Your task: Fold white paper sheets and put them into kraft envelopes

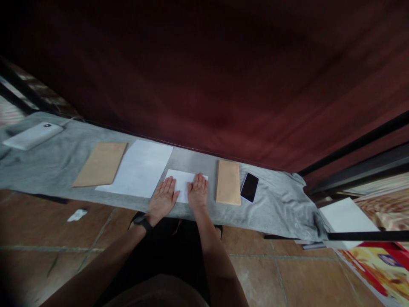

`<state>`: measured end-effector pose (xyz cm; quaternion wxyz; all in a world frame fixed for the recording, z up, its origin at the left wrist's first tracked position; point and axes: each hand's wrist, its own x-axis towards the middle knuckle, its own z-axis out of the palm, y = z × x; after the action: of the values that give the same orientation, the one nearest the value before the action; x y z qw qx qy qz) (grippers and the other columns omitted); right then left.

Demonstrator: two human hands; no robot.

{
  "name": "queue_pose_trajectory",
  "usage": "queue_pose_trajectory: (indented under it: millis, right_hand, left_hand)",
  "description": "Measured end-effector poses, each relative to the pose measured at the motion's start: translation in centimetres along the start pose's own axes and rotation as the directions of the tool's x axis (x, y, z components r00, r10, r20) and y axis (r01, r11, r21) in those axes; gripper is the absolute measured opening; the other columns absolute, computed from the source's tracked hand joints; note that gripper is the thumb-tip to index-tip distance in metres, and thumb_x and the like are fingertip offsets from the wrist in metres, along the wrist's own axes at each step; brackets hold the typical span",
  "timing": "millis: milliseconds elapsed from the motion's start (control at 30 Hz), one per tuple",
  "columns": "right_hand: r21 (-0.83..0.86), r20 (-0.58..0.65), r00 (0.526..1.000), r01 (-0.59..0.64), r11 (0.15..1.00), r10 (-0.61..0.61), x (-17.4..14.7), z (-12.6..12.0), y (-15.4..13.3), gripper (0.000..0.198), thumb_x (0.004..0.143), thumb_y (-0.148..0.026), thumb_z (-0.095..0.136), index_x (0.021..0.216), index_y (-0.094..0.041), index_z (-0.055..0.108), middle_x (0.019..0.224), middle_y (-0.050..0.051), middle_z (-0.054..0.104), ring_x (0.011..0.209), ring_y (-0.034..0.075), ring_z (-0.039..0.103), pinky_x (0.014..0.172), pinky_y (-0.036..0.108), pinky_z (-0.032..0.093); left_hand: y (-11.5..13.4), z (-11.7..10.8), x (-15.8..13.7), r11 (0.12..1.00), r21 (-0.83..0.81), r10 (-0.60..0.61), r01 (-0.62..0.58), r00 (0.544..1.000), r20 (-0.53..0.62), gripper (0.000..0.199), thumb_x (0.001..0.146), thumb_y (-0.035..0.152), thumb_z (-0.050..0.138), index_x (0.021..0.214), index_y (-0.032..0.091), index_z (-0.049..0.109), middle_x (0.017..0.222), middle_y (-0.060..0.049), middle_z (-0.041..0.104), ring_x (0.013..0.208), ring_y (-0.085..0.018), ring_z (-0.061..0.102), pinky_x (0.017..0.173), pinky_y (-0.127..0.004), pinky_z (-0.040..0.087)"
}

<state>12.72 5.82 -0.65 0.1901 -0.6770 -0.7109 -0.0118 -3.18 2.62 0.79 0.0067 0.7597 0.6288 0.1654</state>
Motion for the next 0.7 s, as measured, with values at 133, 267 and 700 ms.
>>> queue_pose_trajectory:
  millis: [133,267,700]
  right_hand:
    - [-0.025,-0.075,0.997,-0.024,0.999,0.022,-0.4,0.1,1.0,0.061,0.105,-0.039,0.035,0.152,0.001,0.037,0.154,0.026,0.042,0.145,0.032,0.039,0.118,0.050,0.029]
    - [-0.047,-0.087,0.996,-0.025,0.999,0.021,-1.1,-0.1,1.8,0.063,0.105,-0.040,0.034,0.151,0.002,0.038,0.154,0.028,0.042,0.143,0.034,0.042,0.116,0.051,0.033]
    - [-0.005,-0.073,0.989,0.131,0.991,-0.131,-6.6,-2.3,-0.1,0.055,0.106,-0.033,0.033,0.154,-0.006,0.036,0.158,0.019,0.039,0.148,0.029,0.036,0.118,0.049,0.033]
  left_hand:
    - [0.0,-0.1,0.0,1.000,0.011,0.001,-0.001,1.000,0.013,0.065,0.101,0.040,0.027,0.151,0.001,0.038,0.160,-0.020,0.034,0.151,-0.028,0.029,0.125,-0.045,0.022]
    - [0.1,0.0,0.0,1.000,0.003,-0.003,0.003,1.000,0.015,0.065,0.100,0.041,0.029,0.152,0.001,0.037,0.160,-0.020,0.034,0.151,-0.029,0.029,0.125,-0.046,0.022]
    - [-0.1,0.6,-0.1,1.000,0.002,-0.005,0.005,1.000,-0.018,0.066,0.100,0.041,0.029,0.154,0.004,0.035,0.160,-0.019,0.035,0.151,-0.028,0.029,0.124,-0.046,0.023]
